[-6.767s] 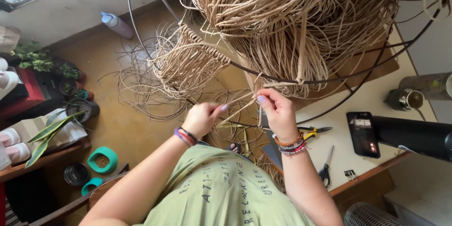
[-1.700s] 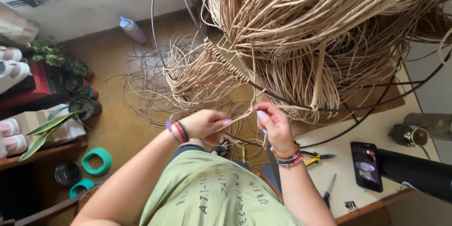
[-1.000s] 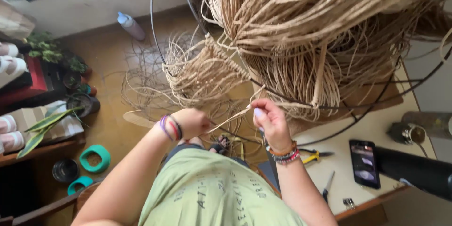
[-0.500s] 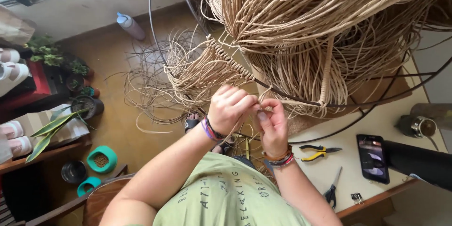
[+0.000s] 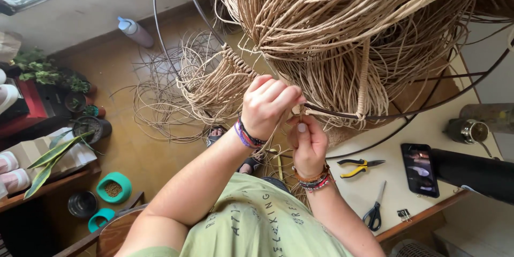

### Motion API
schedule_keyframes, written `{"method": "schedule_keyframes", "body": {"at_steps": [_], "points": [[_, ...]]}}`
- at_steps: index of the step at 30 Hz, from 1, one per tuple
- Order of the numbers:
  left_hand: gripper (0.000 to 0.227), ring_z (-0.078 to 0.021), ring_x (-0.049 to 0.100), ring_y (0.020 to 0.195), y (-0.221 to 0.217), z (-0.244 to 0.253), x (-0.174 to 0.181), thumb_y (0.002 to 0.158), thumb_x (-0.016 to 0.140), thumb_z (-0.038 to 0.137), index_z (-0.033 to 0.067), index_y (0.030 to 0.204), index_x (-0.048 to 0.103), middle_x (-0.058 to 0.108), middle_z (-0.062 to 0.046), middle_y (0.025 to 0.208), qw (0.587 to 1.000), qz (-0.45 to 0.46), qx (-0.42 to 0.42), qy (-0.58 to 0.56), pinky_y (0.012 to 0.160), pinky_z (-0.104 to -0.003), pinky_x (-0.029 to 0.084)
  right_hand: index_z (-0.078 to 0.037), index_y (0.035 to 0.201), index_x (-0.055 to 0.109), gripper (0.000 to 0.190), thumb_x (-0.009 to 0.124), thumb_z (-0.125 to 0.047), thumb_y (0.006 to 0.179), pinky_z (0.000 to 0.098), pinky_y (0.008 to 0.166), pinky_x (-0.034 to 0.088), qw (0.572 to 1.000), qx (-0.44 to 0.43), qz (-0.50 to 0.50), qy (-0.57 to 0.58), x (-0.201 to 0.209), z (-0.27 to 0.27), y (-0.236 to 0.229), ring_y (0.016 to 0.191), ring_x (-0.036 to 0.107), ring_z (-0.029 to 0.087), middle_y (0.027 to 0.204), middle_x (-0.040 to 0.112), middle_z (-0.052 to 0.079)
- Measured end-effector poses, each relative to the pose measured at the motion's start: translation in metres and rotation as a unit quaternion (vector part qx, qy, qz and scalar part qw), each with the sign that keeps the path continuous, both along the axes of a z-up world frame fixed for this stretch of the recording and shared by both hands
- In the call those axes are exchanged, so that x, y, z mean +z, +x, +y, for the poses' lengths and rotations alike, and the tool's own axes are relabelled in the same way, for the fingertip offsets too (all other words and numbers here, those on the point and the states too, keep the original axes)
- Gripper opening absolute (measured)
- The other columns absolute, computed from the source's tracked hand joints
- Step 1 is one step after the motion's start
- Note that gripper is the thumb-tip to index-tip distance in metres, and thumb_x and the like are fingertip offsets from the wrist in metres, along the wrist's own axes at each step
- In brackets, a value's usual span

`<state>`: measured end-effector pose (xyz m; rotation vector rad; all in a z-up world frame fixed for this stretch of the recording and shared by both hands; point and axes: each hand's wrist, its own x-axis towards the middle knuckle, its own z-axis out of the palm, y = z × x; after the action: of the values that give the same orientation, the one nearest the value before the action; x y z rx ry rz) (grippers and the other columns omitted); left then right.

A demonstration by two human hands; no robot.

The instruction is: Weaving and knotting natural fiber strands onto a frame to create a decorative object

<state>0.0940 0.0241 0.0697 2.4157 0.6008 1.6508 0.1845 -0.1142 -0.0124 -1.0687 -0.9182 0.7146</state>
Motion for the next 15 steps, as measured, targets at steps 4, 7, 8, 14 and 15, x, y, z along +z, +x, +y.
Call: {"method": "schedule_keyframes", "body": {"at_steps": [4,7,8,14,15], "points": [[0.031,-0.0206,0.059,0.062,0.004,0.006,0.006,0.107,0.051,0.030,0.0147,0.082,0.061,0.045,0.000,0.066,1.000,0.005,-0.012,-0.023,0.073,-0.029,0.053,0.008,0.103,0.063,0.031,0.039,-0.011,0.108,0.0174,0.037,0.035,1.000,-0.027,0.002,-0.015,0.025,0.004,-0.017,0.038,0.039,0.001,0.048,0.035,-0.006],[0.027,-0.0239,0.061,0.064,0.009,0.017,0.005,0.106,0.051,0.030,0.0143,0.086,0.061,0.044,0.001,0.067,0.997,0.006,-0.009,-0.070,0.068,-0.033,0.053,0.007,0.099,0.062,0.026,0.041,-0.007,0.105,0.0173,0.040,0.035,0.996,-0.071,-0.010,-0.057,0.011,0.000,-0.017,0.040,0.040,0.002,0.050,0.034,-0.006],[0.024,-0.0243,0.061,0.064,0.008,0.016,0.006,0.105,0.053,0.029,0.0147,0.088,0.061,0.044,0.000,0.068,0.997,0.013,-0.007,-0.074,0.067,-0.034,0.053,0.006,0.098,0.063,0.026,0.042,-0.007,0.105,0.0184,0.042,0.038,0.994,-0.078,-0.023,-0.076,0.012,-0.004,-0.016,0.041,0.043,0.004,0.050,0.036,-0.005],[0.018,-0.0249,0.062,0.060,0.018,0.016,-0.002,0.103,0.058,0.030,0.0187,0.090,0.061,0.049,0.001,0.070,0.992,0.026,0.050,-0.116,0.063,-0.033,0.055,0.007,0.098,0.063,0.028,0.039,-0.004,0.106,0.0208,0.044,0.036,0.993,-0.078,-0.031,-0.086,0.003,-0.006,-0.019,0.042,0.040,0.006,0.050,0.036,-0.002],[0.018,-0.0265,0.063,0.058,0.019,0.013,-0.002,0.102,0.059,0.028,0.0171,0.088,0.060,0.050,0.001,0.069,0.990,0.013,0.047,-0.135,0.061,-0.035,0.055,0.007,0.098,0.064,0.028,0.040,-0.004,0.106,0.0203,0.045,0.035,0.991,-0.084,-0.041,-0.093,0.000,-0.008,-0.019,0.045,0.041,0.005,0.051,0.038,-0.003]]}}
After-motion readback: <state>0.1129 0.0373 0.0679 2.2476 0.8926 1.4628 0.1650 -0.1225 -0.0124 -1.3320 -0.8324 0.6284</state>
